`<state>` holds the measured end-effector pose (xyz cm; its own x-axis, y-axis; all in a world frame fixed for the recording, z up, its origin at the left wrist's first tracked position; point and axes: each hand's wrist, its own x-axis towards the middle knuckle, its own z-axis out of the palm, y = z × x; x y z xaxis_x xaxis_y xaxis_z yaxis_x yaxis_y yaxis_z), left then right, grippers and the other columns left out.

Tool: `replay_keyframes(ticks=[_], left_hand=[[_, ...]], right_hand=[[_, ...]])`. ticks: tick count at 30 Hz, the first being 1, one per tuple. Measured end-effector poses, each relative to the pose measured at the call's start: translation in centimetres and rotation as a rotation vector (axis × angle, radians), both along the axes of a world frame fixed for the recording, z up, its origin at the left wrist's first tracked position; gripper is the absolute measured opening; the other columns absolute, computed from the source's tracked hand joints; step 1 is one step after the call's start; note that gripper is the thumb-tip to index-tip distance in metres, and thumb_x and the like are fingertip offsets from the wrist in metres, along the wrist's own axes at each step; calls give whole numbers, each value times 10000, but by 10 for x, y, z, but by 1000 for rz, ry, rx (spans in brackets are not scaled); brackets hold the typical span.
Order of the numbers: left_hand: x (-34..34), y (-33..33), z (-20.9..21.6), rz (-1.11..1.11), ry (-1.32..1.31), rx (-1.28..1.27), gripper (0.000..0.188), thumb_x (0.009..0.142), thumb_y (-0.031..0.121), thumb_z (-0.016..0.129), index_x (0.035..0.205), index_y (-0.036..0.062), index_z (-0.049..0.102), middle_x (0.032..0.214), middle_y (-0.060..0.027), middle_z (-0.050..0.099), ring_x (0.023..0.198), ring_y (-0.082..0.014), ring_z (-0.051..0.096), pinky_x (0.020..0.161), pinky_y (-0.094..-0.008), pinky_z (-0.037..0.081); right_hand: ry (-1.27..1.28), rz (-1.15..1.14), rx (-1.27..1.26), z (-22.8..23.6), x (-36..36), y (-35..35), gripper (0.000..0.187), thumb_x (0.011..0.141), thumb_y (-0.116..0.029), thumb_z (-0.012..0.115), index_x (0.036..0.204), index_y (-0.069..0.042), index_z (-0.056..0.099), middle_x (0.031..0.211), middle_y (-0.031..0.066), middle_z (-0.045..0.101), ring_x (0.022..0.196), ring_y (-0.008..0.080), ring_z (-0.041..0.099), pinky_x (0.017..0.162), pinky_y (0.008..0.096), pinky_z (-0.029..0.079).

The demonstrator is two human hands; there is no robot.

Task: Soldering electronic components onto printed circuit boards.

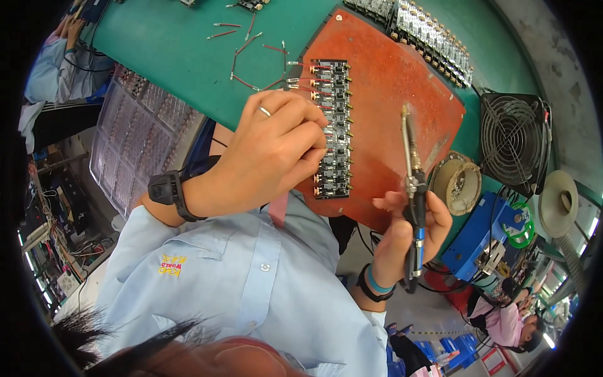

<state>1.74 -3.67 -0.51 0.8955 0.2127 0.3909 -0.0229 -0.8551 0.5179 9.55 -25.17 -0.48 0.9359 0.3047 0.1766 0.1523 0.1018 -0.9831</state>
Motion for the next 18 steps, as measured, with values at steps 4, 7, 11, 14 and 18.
replay_keyframes(ticks=[4,7,11,14,18], left_hand=[[-1,0,-1,-3,-26,-41,104,742,62,683,770,72,583,952,-18,589,1004,-223,547,910,-400,371],[3,2,0,2,-37,-25,111,731,51,684,770,70,582,951,-21,589,1004,-227,548,908,-400,373],[0,5,0,24,-47,-33,118,722,45,685,768,75,580,957,-19,588,1004,-231,546,912,-403,371],[-1,6,2,2,-39,-53,121,720,44,686,765,79,579,961,-16,587,1005,-233,544,914,-406,370],[1,4,0,-5,-20,-57,124,718,44,687,760,83,578,965,-14,585,1008,-235,542,918,-408,367]], right_hand=[[-55,114,-117,1,1,-7,506,864,-356,683,1144,29,510,1060,183,606,943,262,615,881,371,490],[-263,196,-148,9,19,-27,470,885,-359,656,1141,6,507,1065,165,605,932,260,609,862,361,487],[-151,111,61,0,28,-66,452,911,-370,623,1149,-1,513,1073,144,603,926,244,597,836,348,472],[-48,12,314,-21,32,-126,452,924,-383,602,1157,-6,513,1068,140,605,922,238,590,821,348,461],[36,-311,126,-31,26,-119,438,944,-395,567,1141,-7,526,1064,141,604,912,236,583,813,341,448]])
